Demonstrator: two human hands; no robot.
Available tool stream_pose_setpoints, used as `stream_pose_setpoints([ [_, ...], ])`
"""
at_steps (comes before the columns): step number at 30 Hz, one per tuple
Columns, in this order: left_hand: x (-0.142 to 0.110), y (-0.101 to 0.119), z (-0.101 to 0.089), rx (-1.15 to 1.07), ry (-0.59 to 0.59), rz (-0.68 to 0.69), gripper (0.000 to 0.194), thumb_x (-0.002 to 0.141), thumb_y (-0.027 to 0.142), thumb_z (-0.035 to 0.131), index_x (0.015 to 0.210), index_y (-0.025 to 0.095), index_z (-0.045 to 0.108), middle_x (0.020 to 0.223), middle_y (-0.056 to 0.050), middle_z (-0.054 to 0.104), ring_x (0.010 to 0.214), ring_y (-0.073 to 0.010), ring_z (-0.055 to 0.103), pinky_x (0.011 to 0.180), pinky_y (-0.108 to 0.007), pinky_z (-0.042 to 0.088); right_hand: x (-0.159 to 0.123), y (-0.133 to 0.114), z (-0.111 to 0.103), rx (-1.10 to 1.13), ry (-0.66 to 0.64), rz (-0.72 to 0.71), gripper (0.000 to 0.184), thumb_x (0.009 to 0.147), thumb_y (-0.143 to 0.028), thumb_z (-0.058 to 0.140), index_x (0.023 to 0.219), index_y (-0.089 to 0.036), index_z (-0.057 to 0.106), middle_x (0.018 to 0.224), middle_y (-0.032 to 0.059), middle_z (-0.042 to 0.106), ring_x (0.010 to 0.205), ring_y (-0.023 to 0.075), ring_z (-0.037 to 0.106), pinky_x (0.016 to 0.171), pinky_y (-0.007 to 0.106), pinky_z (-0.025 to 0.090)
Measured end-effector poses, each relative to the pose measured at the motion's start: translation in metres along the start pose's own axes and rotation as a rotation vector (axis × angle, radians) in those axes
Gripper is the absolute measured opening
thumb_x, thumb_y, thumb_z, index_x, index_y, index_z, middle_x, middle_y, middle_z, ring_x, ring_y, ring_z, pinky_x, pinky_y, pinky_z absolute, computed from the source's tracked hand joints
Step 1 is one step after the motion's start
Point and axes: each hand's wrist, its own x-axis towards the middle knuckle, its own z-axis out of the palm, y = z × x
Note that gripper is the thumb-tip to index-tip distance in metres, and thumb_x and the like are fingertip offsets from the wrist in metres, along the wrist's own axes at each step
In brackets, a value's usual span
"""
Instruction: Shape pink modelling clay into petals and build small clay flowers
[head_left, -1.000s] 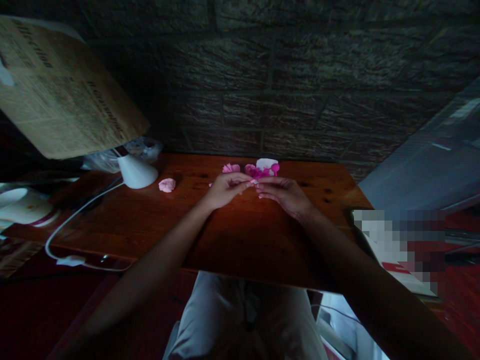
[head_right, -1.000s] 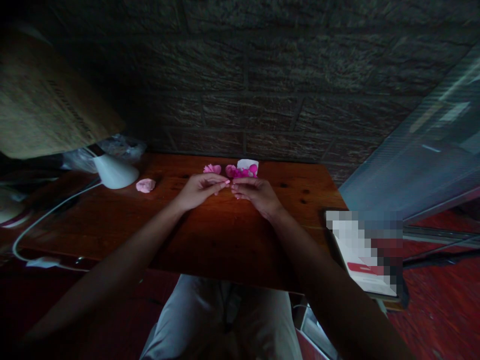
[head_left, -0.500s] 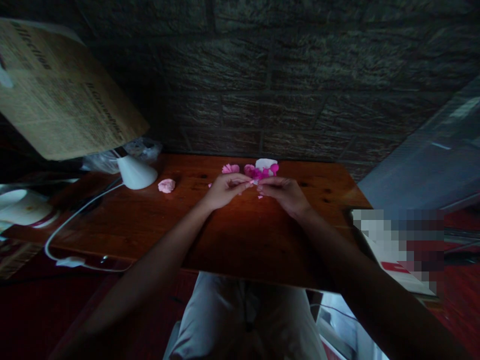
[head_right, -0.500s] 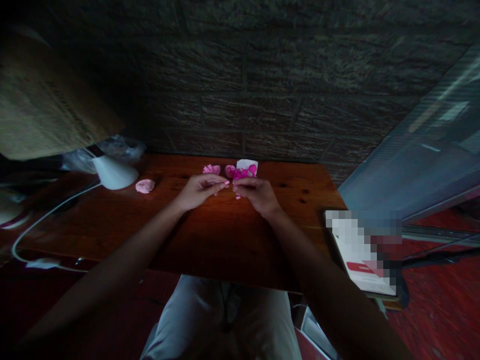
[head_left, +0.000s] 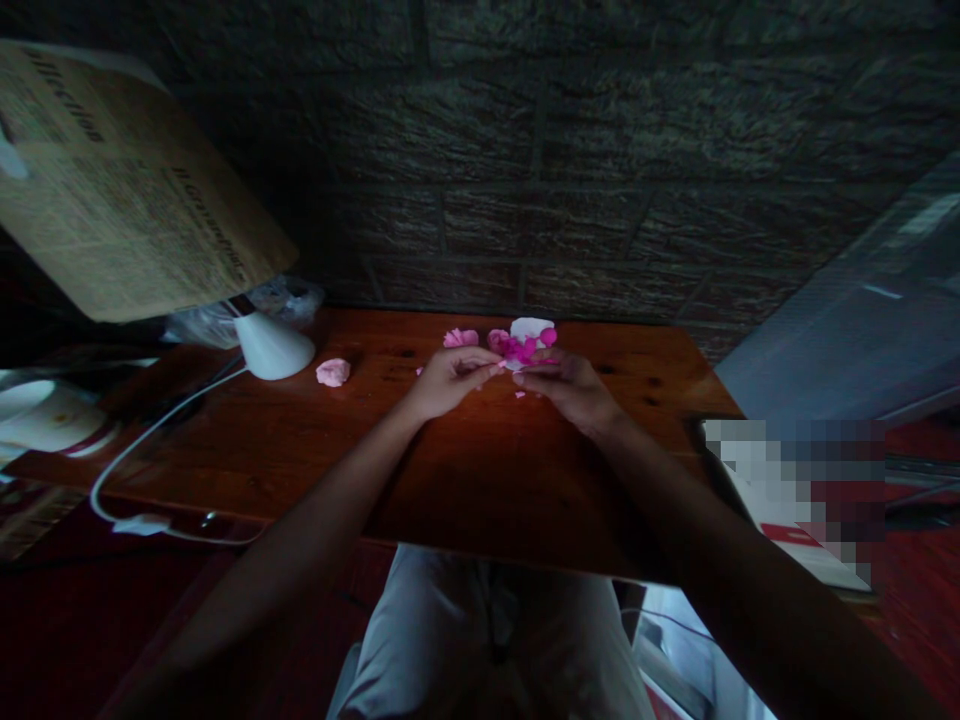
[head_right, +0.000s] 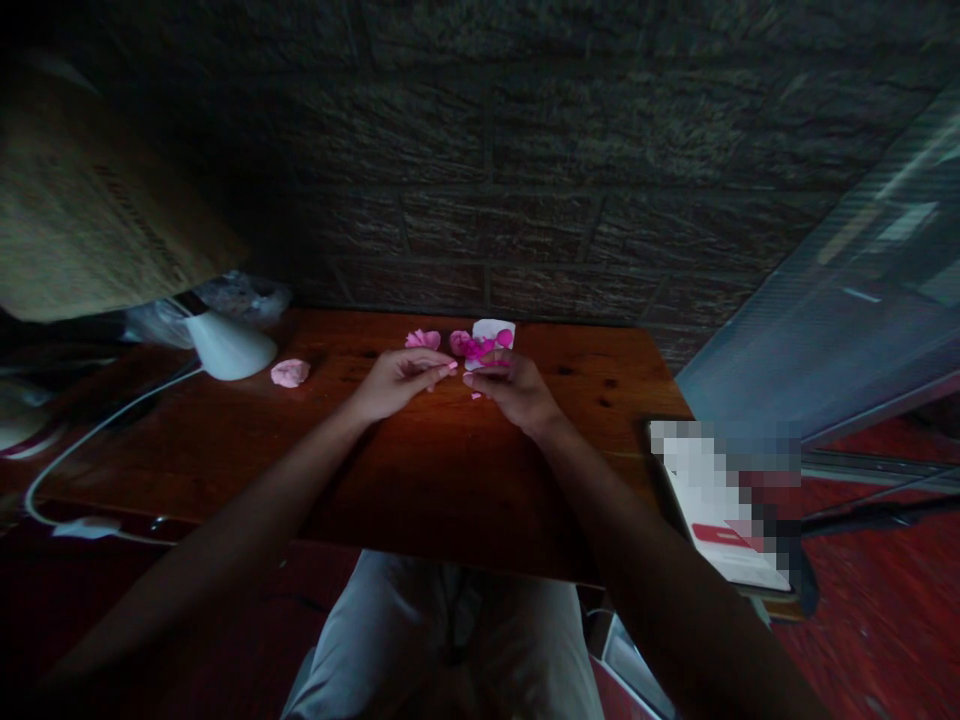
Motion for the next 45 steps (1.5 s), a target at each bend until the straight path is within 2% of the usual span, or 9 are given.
stream_pose_setpoints([
  [7, 0.0002, 0.0012, 0.0006, 0.016, 0.003, -0.002, 0.024, 0.089, 0.038, 0.073, 0.099, 0.016, 0.078, 0.095, -0.008, 0.079, 0.068, -0.0117, 0.064, 0.06, -0.024, 0.053, -0.0004, 0.0005, -0.0005, -0.011, -0.008, -0.005, 0.046, 0.056, -0.033, 0.094, 0.093, -0.022, 0.07, 0.083, 0.0019, 0.077, 0.075, 0.0194, 0.071, 0.072, 0.037, 0.059],
  [16, -0.0001, 0.0003, 0.0004, 0.011, 0.008, -0.005, 0.022, 0.09, 0.035, 0.073, 0.1, 0.016, 0.077, 0.098, -0.01, 0.079, 0.075, -0.0135, 0.069, 0.061, -0.024, 0.055, -0.0005, 0.0012, 0.0003, 0.039, -0.008, 0.033, 0.044, 0.058, -0.032, 0.092, 0.096, -0.022, 0.072, 0.085, 0.0019, 0.078, 0.079, 0.0184, 0.071, 0.074, 0.036, 0.061],
  [22, -0.0005, -0.0007, 0.0, 0.018, 0.003, -0.01, 0.021, 0.09, 0.034, 0.072, 0.101, 0.016, 0.077, 0.098, -0.01, 0.08, 0.077, -0.0145, 0.07, 0.061, -0.025, 0.054, 0.0008, 0.001, -0.001, 0.022, -0.009, 0.005, 0.039, 0.059, -0.033, 0.092, 0.09, -0.022, 0.071, 0.083, 0.0017, 0.077, 0.077, 0.0185, 0.071, 0.074, 0.037, 0.061],
  [27, -0.0003, -0.0008, -0.0002, 0.025, 0.012, -0.004, 0.021, 0.089, 0.033, 0.073, 0.102, 0.016, 0.078, 0.098, -0.01, 0.08, 0.072, -0.0128, 0.067, 0.062, -0.025, 0.054, 0.0016, -0.0012, -0.0026, -0.029, 0.053, -0.045, 0.035, 0.059, -0.033, 0.092, 0.084, -0.021, 0.071, 0.084, 0.0026, 0.077, 0.074, 0.0175, 0.068, 0.072, 0.035, 0.057],
  [31, -0.0002, 0.0, 0.0002, 0.018, 0.016, -0.015, 0.02, 0.088, 0.034, 0.073, 0.1, 0.017, 0.078, 0.099, -0.009, 0.081, 0.07, -0.0122, 0.066, 0.062, -0.025, 0.055, 0.0022, -0.0006, -0.0024, 0.003, 0.065, -0.03, 0.037, 0.058, -0.035, 0.093, 0.084, -0.022, 0.071, 0.081, 0.0011, 0.077, 0.074, 0.0176, 0.07, 0.074, 0.036, 0.059],
  [35, -0.0004, 0.0014, 0.0007, 0.026, -0.001, 0.002, 0.022, 0.089, 0.037, 0.074, 0.099, 0.018, 0.078, 0.099, -0.009, 0.081, 0.076, -0.0135, 0.07, 0.067, -0.026, 0.057, 0.0017, -0.001, -0.0008, 0.053, 0.035, -0.004, 0.041, 0.056, -0.036, 0.095, 0.086, -0.021, 0.071, 0.081, 0.0023, 0.077, 0.078, 0.0193, 0.074, 0.08, 0.038, 0.061],
  [39, -0.0009, 0.004, 0.001, 0.041, -0.013, 0.015, 0.024, 0.09, 0.04, 0.074, 0.098, 0.018, 0.078, 0.098, -0.008, 0.081, 0.079, -0.015, 0.072, 0.071, -0.028, 0.059, 0.0002, -0.0033, 0.0008, 0.077, 0.033, 0.0, 0.046, 0.053, -0.038, 0.097, 0.088, -0.021, 0.072, 0.083, 0.0032, 0.079, 0.08, 0.0201, 0.075, 0.079, 0.037, 0.063],
  [45, -0.0016, 0.0083, 0.0021, 0.041, -0.023, 0.001, 0.016, 0.089, 0.032, 0.075, 0.098, 0.019, 0.08, 0.097, -0.007, 0.082, 0.085, -0.0161, 0.073, 0.079, -0.03, 0.06, -0.001, -0.0034, -0.0005, 0.042, 0.011, -0.028, 0.043, 0.054, -0.04, 0.096, 0.086, -0.022, 0.073, 0.083, 0.0028, 0.079, 0.083, 0.0208, 0.075, 0.081, 0.038, 0.062],
])
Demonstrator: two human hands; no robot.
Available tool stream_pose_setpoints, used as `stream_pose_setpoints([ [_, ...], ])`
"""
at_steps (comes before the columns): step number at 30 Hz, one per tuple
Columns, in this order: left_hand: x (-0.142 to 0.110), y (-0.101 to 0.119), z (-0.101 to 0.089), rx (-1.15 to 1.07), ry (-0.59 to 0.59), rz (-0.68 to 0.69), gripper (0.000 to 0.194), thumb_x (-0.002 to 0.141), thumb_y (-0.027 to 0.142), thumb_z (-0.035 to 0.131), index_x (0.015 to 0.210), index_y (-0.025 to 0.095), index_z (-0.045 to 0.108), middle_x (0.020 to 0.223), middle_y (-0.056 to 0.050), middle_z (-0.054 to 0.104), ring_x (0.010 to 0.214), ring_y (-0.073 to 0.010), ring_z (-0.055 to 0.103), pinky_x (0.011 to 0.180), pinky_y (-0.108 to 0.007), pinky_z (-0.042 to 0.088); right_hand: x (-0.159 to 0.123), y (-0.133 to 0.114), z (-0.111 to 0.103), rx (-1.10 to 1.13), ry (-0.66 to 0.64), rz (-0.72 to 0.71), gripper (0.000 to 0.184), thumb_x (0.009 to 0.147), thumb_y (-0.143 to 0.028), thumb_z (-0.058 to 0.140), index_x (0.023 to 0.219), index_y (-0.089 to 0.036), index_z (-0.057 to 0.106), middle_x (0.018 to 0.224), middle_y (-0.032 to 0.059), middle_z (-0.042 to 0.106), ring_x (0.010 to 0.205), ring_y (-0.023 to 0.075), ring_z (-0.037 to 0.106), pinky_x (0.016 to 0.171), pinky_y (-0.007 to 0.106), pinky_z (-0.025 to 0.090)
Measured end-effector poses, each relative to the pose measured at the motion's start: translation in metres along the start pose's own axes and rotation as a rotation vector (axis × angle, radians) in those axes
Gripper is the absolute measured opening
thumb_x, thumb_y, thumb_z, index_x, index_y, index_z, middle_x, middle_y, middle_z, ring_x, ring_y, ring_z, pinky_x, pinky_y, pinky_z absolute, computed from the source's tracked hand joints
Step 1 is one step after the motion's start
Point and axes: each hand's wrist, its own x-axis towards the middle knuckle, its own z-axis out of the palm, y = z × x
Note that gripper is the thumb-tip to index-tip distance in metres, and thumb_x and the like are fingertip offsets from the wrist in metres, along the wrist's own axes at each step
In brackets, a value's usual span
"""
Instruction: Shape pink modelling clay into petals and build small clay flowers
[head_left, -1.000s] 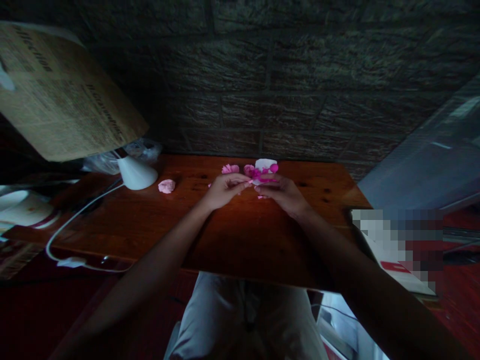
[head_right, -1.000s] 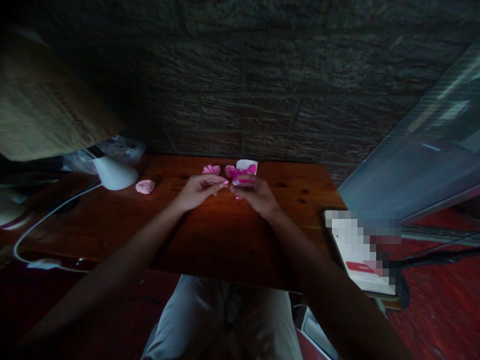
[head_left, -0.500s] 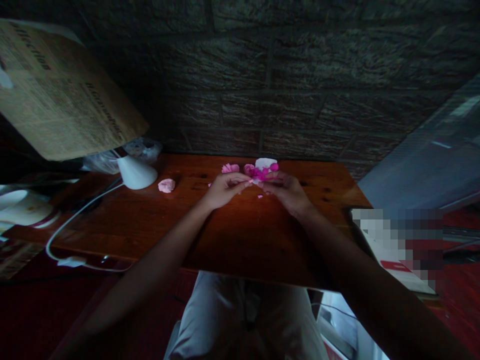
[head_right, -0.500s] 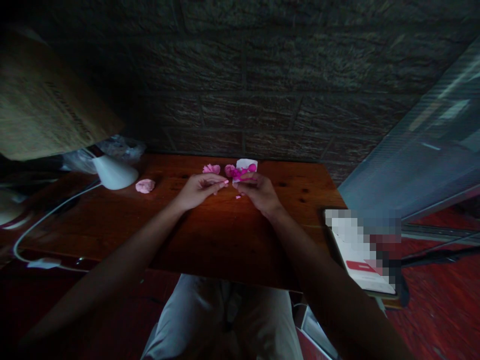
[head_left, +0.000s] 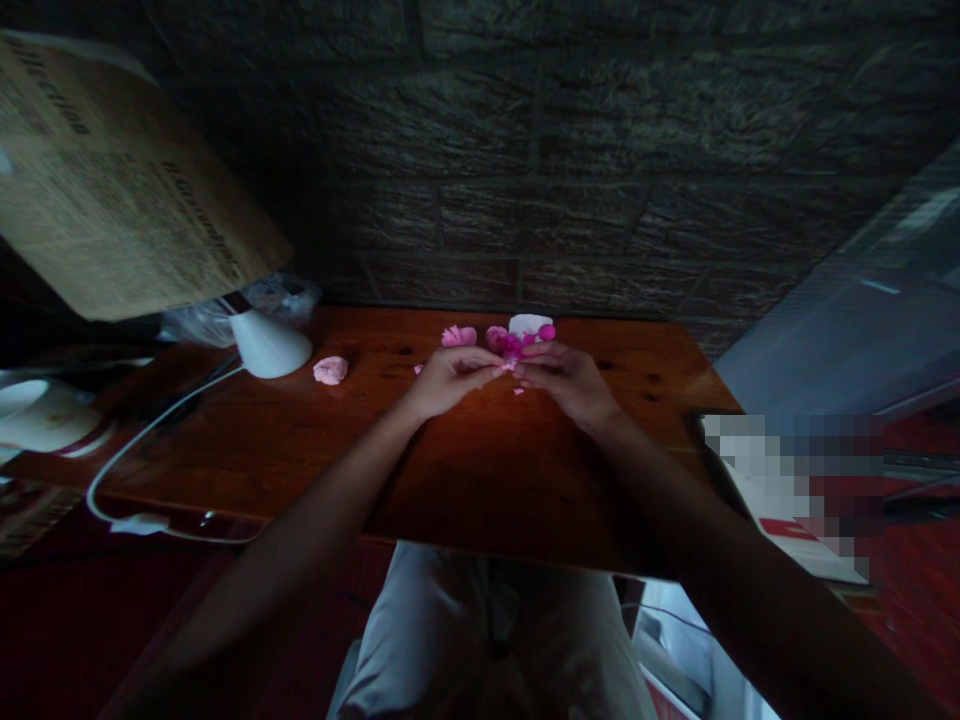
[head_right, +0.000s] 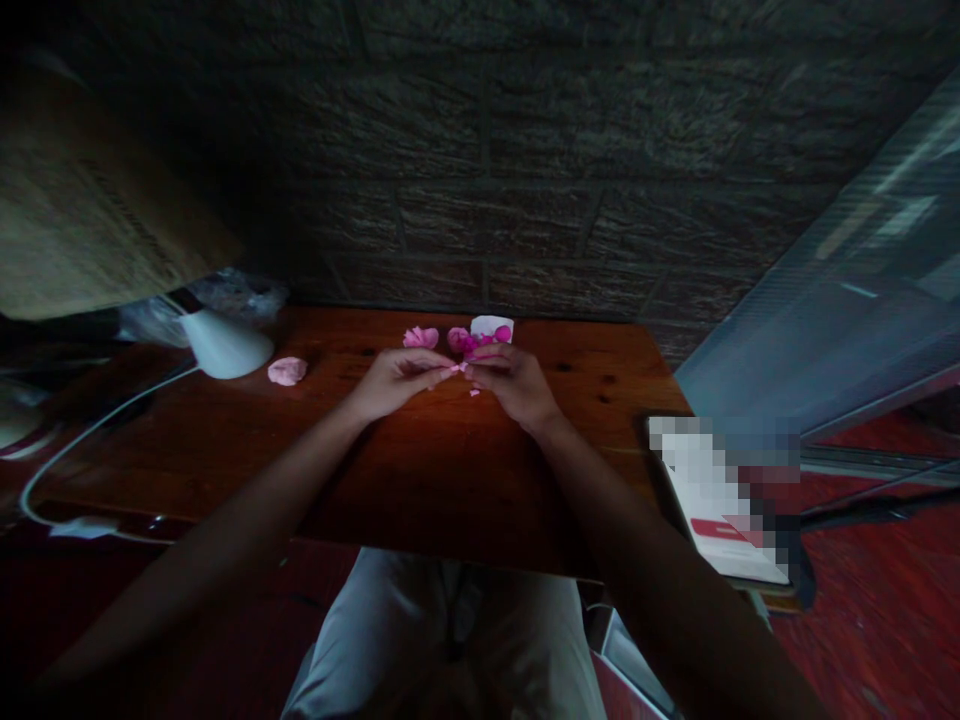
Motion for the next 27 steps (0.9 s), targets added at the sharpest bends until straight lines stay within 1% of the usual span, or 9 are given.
stream_pose_setpoints([
  [5, -0.0002, -0.0002, 0.0005, -0.014, 0.004, 0.007, 0.013, 0.088, 0.029, 0.076, 0.096, 0.02, 0.08, 0.098, -0.007, 0.082, 0.087, -0.0168, 0.074, 0.083, -0.032, 0.061, 0.0007, 0.0026, -0.0001, -0.027, 0.007, -0.025, 0.04, 0.055, -0.041, 0.095, 0.083, -0.023, 0.072, 0.083, 0.0013, 0.078, 0.08, 0.0206, 0.073, 0.079, 0.038, 0.061],
  [8, -0.0003, -0.001, 0.0002, -0.023, 0.008, 0.01, 0.013, 0.087, 0.027, 0.076, 0.097, 0.02, 0.08, 0.097, -0.006, 0.082, 0.086, -0.0163, 0.074, 0.083, -0.031, 0.06, 0.0014, 0.0027, 0.0011, -0.063, 0.02, -0.058, 0.037, 0.059, -0.041, 0.093, 0.081, -0.023, 0.07, 0.083, 0.0018, 0.077, 0.082, 0.021, 0.072, 0.083, 0.039, 0.058],
  [11, -0.0004, -0.0014, -0.0001, -0.019, 0.015, 0.002, 0.013, 0.087, 0.027, 0.076, 0.096, 0.019, 0.08, 0.095, -0.007, 0.082, 0.083, -0.0157, 0.073, 0.082, -0.031, 0.06, 0.0015, 0.0014, 0.0023, -0.067, 0.023, -0.071, 0.037, 0.061, -0.041, 0.092, 0.083, -0.022, 0.069, 0.085, 0.0031, 0.077, 0.087, 0.0224, 0.072, 0.09, 0.042, 0.056],
  [13, -0.0005, -0.0013, -0.0002, -0.011, 0.013, -0.007, 0.013, 0.088, 0.027, 0.076, 0.097, 0.019, 0.08, 0.096, -0.007, 0.082, 0.083, -0.0157, 0.073, 0.081, -0.03, 0.06, 0.0014, 0.001, 0.0026, -0.072, 0.029, -0.086, 0.036, 0.063, -0.042, 0.091, 0.083, -0.022, 0.068, 0.086, 0.0035, 0.077, 0.09, 0.0229, 0.072, 0.092, 0.042, 0.054],
  [16, -0.0005, -0.0007, 0.0001, -0.007, 0.011, -0.013, 0.013, 0.088, 0.026, 0.075, 0.098, 0.019, 0.08, 0.097, -0.007, 0.082, 0.084, -0.0153, 0.073, 0.079, -0.029, 0.059, 0.0015, 0.0018, 0.0024, -0.09, 0.047, -0.102, 0.034, 0.064, -0.042, 0.09, 0.08, -0.022, 0.068, 0.084, 0.003, 0.076, 0.084, 0.0211, 0.07, 0.087, 0.04, 0.054],
  [19, -0.0003, -0.0002, 0.0006, -0.006, 0.012, -0.016, 0.012, 0.088, 0.026, 0.075, 0.097, 0.019, 0.08, 0.095, -0.006, 0.081, 0.083, -0.0148, 0.072, 0.077, -0.028, 0.059, 0.0022, 0.0035, 0.0022, -0.076, 0.049, -0.091, 0.031, 0.064, -0.04, 0.089, 0.08, -0.022, 0.07, 0.083, 0.0021, 0.076, 0.077, 0.0187, 0.068, 0.081, 0.038, 0.055],
  [24, 0.0005, -0.0016, 0.0008, -0.038, 0.026, -0.015, 0.017, 0.087, 0.032, 0.076, 0.097, 0.018, 0.08, 0.094, -0.006, 0.081, 0.076, -0.0136, 0.069, 0.071, -0.027, 0.056, 0.0019, 0.0038, 0.0031, -0.064, 0.033, -0.071, 0.027, 0.063, -0.038, 0.088, 0.082, -0.023, 0.075, 0.083, 0.0015, 0.076, 0.079, 0.0191, 0.069, 0.075, 0.036, 0.058],
  [27, 0.0007, -0.0025, -0.0002, -0.057, 0.058, -0.035, 0.022, 0.085, 0.036, 0.078, 0.097, 0.017, 0.08, 0.093, -0.007, 0.081, 0.07, -0.0124, 0.066, 0.066, -0.026, 0.054, 0.0008, 0.0026, 0.0036, 0.021, 0.024, -0.018, 0.026, 0.06, -0.035, 0.089, 0.08, -0.023, 0.077, 0.079, 0.0005, 0.075, 0.076, 0.018, 0.07, 0.071, 0.034, 0.059],
])
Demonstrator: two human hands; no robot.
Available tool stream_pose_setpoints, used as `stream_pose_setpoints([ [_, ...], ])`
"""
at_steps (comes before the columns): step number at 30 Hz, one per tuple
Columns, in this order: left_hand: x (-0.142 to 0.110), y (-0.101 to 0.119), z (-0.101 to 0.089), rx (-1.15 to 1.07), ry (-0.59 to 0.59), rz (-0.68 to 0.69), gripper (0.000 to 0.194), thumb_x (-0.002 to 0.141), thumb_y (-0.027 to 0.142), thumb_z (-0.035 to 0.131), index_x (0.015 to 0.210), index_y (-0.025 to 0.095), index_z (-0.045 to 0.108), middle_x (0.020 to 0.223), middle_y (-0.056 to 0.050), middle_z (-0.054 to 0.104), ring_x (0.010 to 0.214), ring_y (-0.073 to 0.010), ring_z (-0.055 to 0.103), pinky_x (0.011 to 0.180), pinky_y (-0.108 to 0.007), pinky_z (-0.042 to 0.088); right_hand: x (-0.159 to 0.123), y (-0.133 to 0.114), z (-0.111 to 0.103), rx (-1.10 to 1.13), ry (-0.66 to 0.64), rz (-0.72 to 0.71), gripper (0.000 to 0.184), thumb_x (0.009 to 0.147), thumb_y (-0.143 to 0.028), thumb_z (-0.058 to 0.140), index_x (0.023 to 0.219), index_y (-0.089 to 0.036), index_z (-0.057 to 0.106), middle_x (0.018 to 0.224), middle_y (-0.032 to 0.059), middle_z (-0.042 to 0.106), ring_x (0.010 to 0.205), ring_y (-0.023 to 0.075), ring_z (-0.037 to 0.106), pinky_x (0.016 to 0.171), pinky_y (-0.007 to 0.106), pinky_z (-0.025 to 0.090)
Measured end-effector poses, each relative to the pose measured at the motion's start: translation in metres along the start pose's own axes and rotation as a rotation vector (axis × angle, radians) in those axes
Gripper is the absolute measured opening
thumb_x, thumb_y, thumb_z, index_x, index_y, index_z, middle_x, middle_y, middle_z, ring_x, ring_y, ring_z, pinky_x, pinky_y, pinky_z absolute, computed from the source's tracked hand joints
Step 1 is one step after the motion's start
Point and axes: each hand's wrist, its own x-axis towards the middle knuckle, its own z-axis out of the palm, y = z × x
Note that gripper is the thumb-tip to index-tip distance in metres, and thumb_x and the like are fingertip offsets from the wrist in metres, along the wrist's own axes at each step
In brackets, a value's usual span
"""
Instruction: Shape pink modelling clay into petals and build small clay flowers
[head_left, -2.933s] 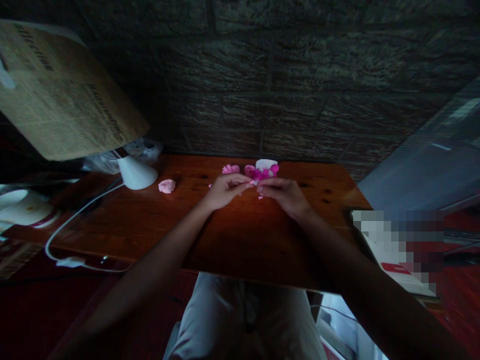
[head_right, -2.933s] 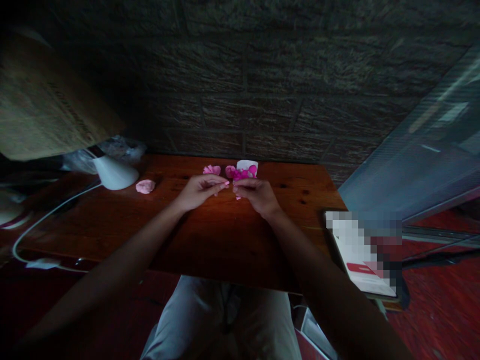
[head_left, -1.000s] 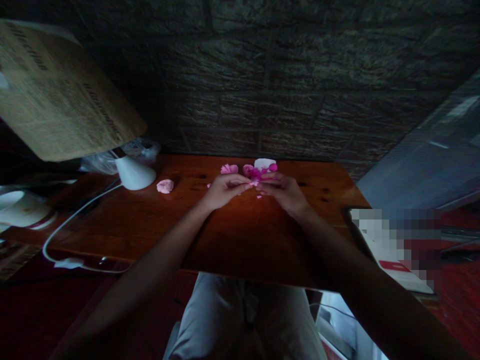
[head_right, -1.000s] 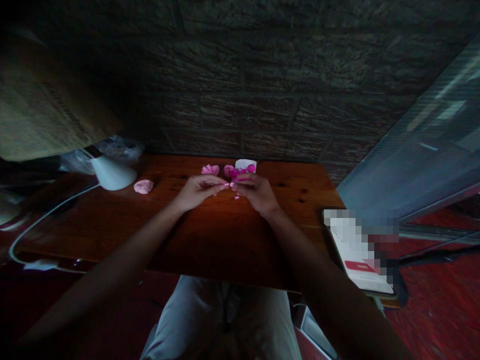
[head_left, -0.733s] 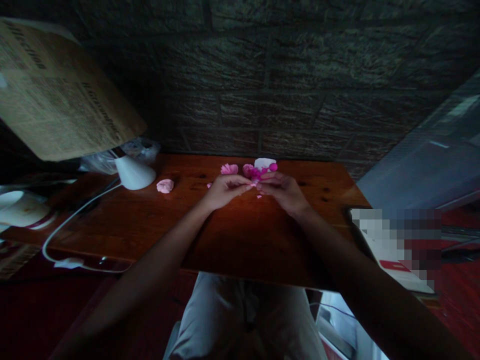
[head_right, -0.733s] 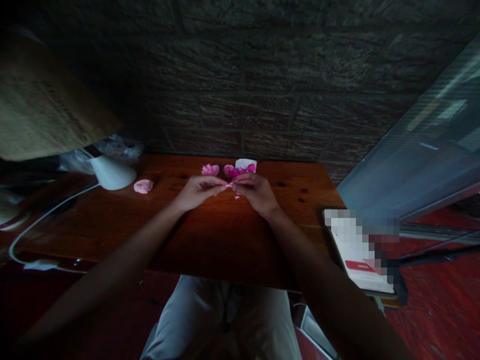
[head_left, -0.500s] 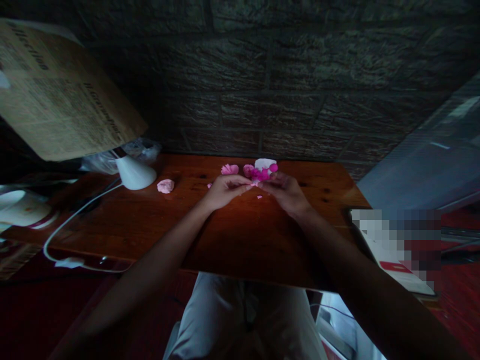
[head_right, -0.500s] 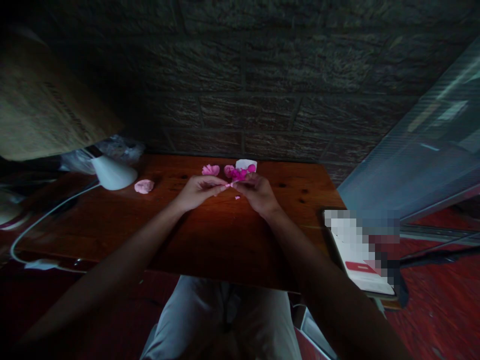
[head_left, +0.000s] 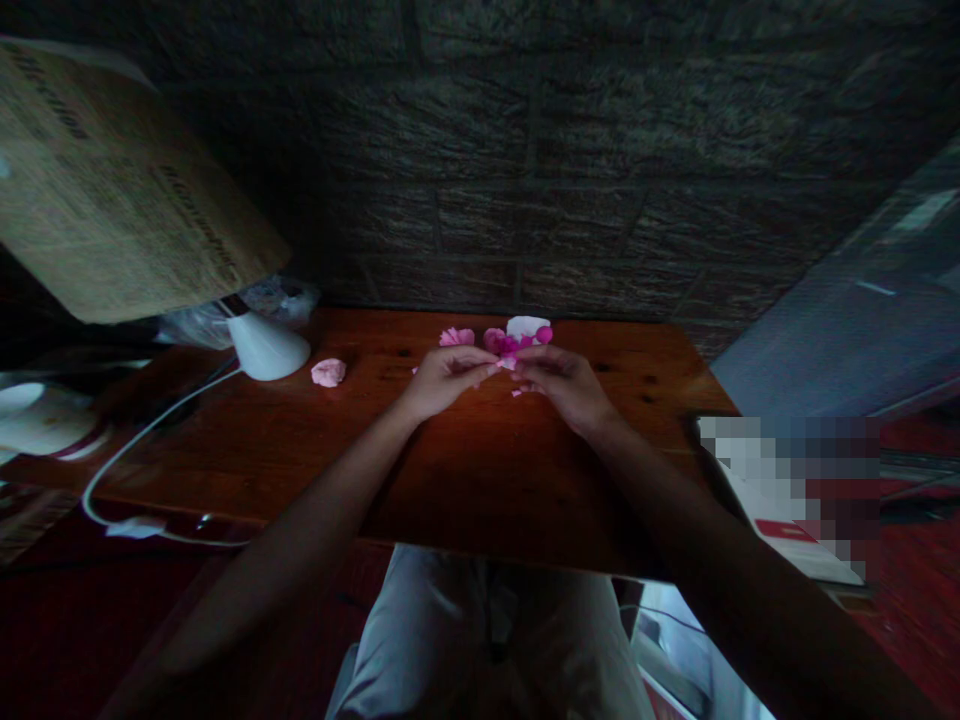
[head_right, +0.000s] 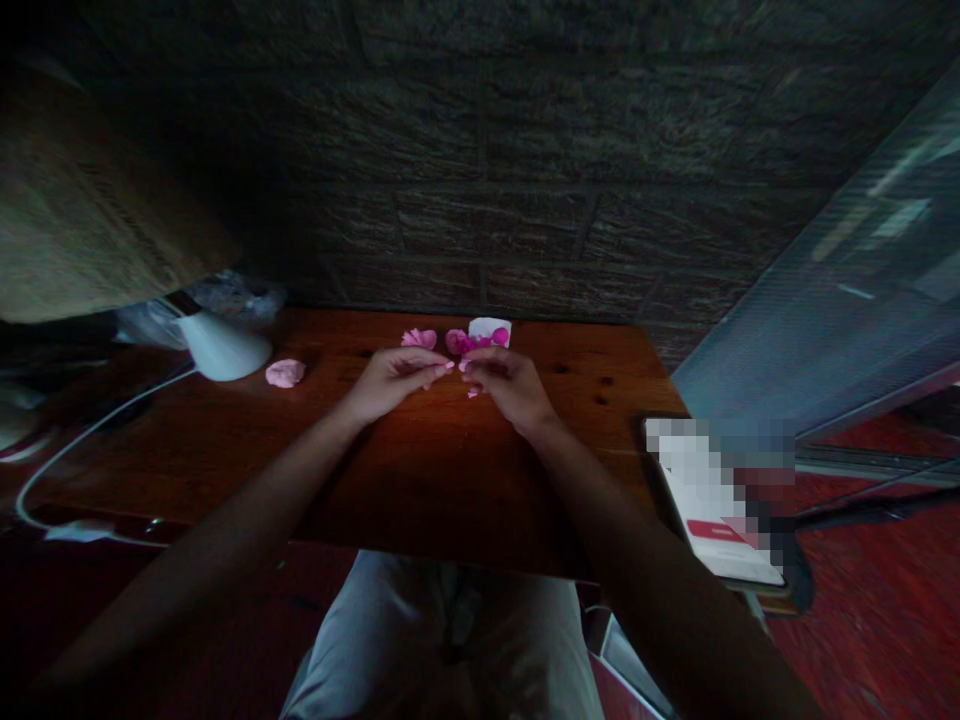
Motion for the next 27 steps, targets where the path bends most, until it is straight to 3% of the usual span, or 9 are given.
stream_pose_setpoints([
  [7, -0.0001, 0.0024, -0.0013, -0.03, 0.025, -0.001, 0.017, 0.084, 0.029, 0.078, 0.096, 0.018, 0.081, 0.087, -0.005, 0.079, 0.064, -0.0097, 0.06, 0.063, -0.024, 0.051, -0.0018, -0.0017, -0.0002, 0.126, -0.017, 0.058, 0.03, 0.055, -0.033, 0.094, 0.079, -0.022, 0.081, 0.081, 0.0023, 0.078, 0.077, 0.0166, 0.073, 0.081, 0.035, 0.061],
  [12, 0.0, 0.003, -0.0014, -0.015, 0.026, -0.007, 0.018, 0.084, 0.03, 0.078, 0.096, 0.018, 0.081, 0.09, -0.005, 0.079, 0.065, -0.0106, 0.061, 0.062, -0.025, 0.052, -0.0012, -0.001, 0.0001, 0.135, 0.0, 0.039, 0.033, 0.051, -0.03, 0.097, 0.078, -0.022, 0.08, 0.078, 0.0003, 0.077, 0.07, 0.0146, 0.07, 0.073, 0.033, 0.059],
  [22, -0.0003, 0.0019, -0.0034, 0.01, 0.014, -0.005, 0.019, 0.086, 0.032, 0.078, 0.099, 0.019, 0.08, 0.092, -0.006, 0.08, 0.066, -0.0107, 0.061, 0.064, -0.026, 0.052, -0.0004, -0.0006, -0.0021, 0.073, -0.038, 0.051, 0.036, 0.054, -0.036, 0.096, 0.082, -0.021, 0.08, 0.08, 0.0019, 0.076, 0.073, 0.0156, 0.068, 0.077, 0.035, 0.057],
  [27, -0.0002, 0.0025, -0.0022, -0.007, 0.029, 0.0, 0.018, 0.085, 0.032, 0.078, 0.096, 0.018, 0.08, 0.087, -0.004, 0.079, 0.063, -0.01, 0.059, 0.063, -0.025, 0.051, -0.0001, -0.0022, -0.0008, 0.052, 0.015, 0.032, 0.041, 0.055, -0.033, 0.094, 0.088, -0.021, 0.075, 0.083, 0.0015, 0.077, 0.077, 0.0166, 0.069, 0.075, 0.033, 0.056],
])
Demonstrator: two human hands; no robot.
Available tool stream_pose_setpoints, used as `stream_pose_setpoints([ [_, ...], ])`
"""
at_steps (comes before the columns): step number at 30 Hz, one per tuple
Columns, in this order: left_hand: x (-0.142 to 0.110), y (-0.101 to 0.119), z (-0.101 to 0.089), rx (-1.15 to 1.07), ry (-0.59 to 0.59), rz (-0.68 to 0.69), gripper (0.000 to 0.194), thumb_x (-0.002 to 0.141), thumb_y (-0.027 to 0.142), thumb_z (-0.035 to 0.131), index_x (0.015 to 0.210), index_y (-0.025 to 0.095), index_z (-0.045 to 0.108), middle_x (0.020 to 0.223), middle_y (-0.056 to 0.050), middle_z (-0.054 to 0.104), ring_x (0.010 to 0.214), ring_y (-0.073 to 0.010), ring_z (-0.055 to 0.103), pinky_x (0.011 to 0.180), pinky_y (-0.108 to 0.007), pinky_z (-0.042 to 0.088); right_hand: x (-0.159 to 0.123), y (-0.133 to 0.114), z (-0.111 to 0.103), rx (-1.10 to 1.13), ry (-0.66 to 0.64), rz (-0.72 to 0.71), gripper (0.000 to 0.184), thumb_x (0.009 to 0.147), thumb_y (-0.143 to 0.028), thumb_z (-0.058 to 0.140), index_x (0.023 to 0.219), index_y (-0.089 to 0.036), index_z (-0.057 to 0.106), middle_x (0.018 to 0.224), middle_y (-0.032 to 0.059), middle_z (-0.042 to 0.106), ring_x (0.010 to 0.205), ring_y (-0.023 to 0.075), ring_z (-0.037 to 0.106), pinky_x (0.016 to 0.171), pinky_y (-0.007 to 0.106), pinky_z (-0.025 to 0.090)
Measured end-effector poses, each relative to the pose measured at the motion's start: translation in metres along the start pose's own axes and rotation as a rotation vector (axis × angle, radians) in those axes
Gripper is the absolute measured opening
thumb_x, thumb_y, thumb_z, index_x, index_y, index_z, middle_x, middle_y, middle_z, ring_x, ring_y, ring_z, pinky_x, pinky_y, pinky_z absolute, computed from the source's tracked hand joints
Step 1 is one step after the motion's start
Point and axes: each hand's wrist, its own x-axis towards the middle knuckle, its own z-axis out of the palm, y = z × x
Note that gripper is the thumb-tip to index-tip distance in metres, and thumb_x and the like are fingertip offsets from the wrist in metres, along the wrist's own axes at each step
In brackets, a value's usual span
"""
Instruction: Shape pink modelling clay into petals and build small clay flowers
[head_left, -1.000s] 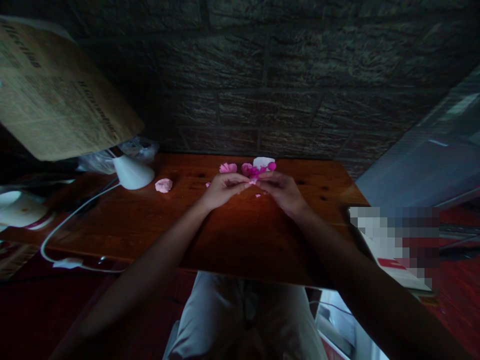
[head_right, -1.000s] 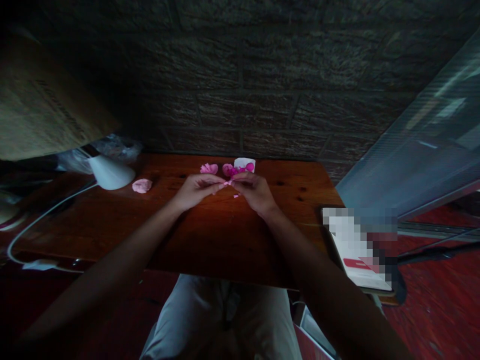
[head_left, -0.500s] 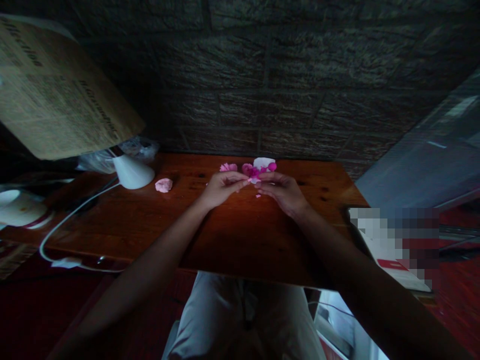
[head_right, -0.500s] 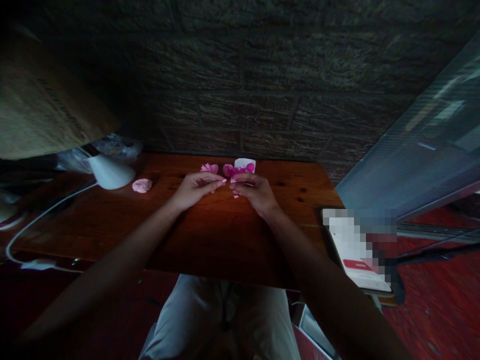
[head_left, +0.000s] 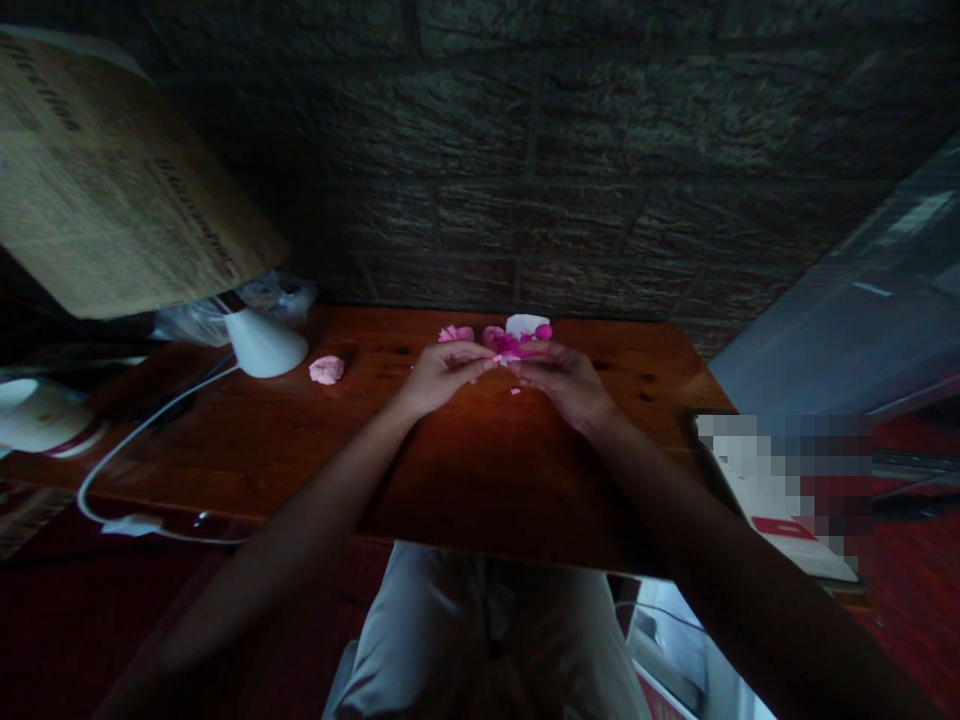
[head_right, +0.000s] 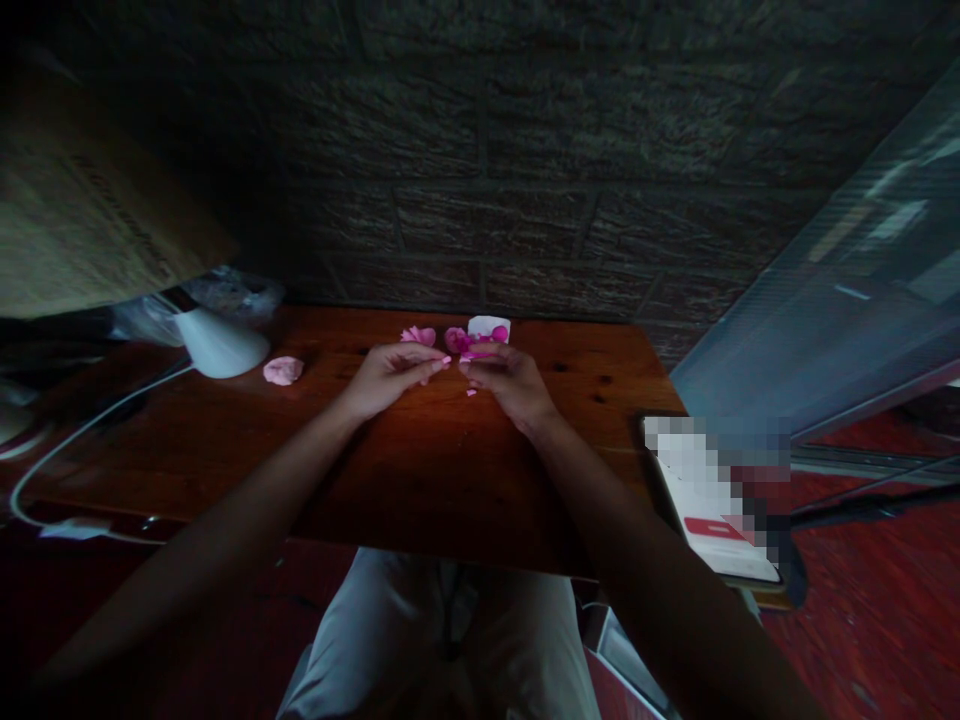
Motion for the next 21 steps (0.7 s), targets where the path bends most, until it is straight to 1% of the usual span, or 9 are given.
stream_pose_setpoints([
  [2, -0.0001, -0.0002, 0.0003, 0.0, 0.002, 0.001, 0.018, 0.084, 0.032, 0.079, 0.096, 0.018, 0.081, 0.086, -0.004, 0.079, 0.063, -0.01, 0.059, 0.063, -0.025, 0.051, -0.0001, -0.0008, 0.0, -0.006, 0.015, -0.006, 0.044, 0.054, -0.032, 0.094, 0.09, -0.022, 0.071, 0.083, 0.0014, 0.077, 0.078, 0.0176, 0.07, 0.077, 0.034, 0.055],
  [6, -0.0004, -0.0008, 0.0005, 0.003, 0.004, -0.012, 0.018, 0.084, 0.033, 0.079, 0.096, 0.019, 0.081, 0.088, -0.005, 0.079, 0.063, -0.0103, 0.059, 0.062, -0.025, 0.051, -0.0001, -0.0017, -0.0005, -0.021, -0.005, -0.022, 0.043, 0.055, -0.033, 0.094, 0.085, -0.023, 0.066, 0.085, 0.0015, 0.077, 0.081, 0.018, 0.07, 0.08, 0.035, 0.055],
  [14, -0.0002, -0.002, 0.0009, 0.01, -0.02, 0.004, 0.018, 0.085, 0.033, 0.078, 0.097, 0.018, 0.08, 0.09, -0.005, 0.08, 0.065, -0.0105, 0.06, 0.063, -0.025, 0.052, -0.0022, 0.0, 0.0014, -0.032, -0.067, 0.008, 0.045, 0.056, -0.035, 0.094, 0.093, -0.021, 0.071, 0.088, 0.0029, 0.077, 0.08, 0.0177, 0.069, 0.075, 0.035, 0.057],
  [17, -0.0005, -0.0013, 0.0009, 0.026, -0.027, 0.007, 0.02, 0.086, 0.034, 0.077, 0.097, 0.018, 0.08, 0.089, -0.005, 0.079, 0.064, -0.0107, 0.06, 0.063, -0.026, 0.052, -0.0017, -0.0021, 0.0022, -0.042, -0.049, -0.006, 0.043, 0.054, -0.035, 0.094, 0.087, -0.021, 0.07, 0.084, 0.0027, 0.077, 0.076, 0.0175, 0.069, 0.073, 0.035, 0.057],
  [19, -0.0007, -0.0008, 0.0013, 0.038, -0.037, 0.006, 0.02, 0.086, 0.035, 0.077, 0.097, 0.019, 0.08, 0.091, -0.006, 0.08, 0.066, -0.0115, 0.062, 0.064, -0.026, 0.052, -0.0009, -0.0032, 0.002, -0.064, -0.016, -0.03, 0.04, 0.053, -0.035, 0.095, 0.081, -0.021, 0.069, 0.081, 0.0021, 0.076, 0.074, 0.0171, 0.068, 0.072, 0.034, 0.056],
  [21, -0.001, -0.0004, 0.0019, 0.044, -0.046, 0.002, 0.019, 0.086, 0.035, 0.077, 0.096, 0.019, 0.08, 0.093, -0.006, 0.08, 0.069, -0.0124, 0.064, 0.066, -0.027, 0.053, -0.0005, -0.0036, 0.0015, -0.075, 0.025, -0.053, 0.038, 0.054, -0.035, 0.094, 0.079, -0.021, 0.07, 0.079, 0.0015, 0.076, 0.073, 0.017, 0.068, 0.073, 0.034, 0.056],
])
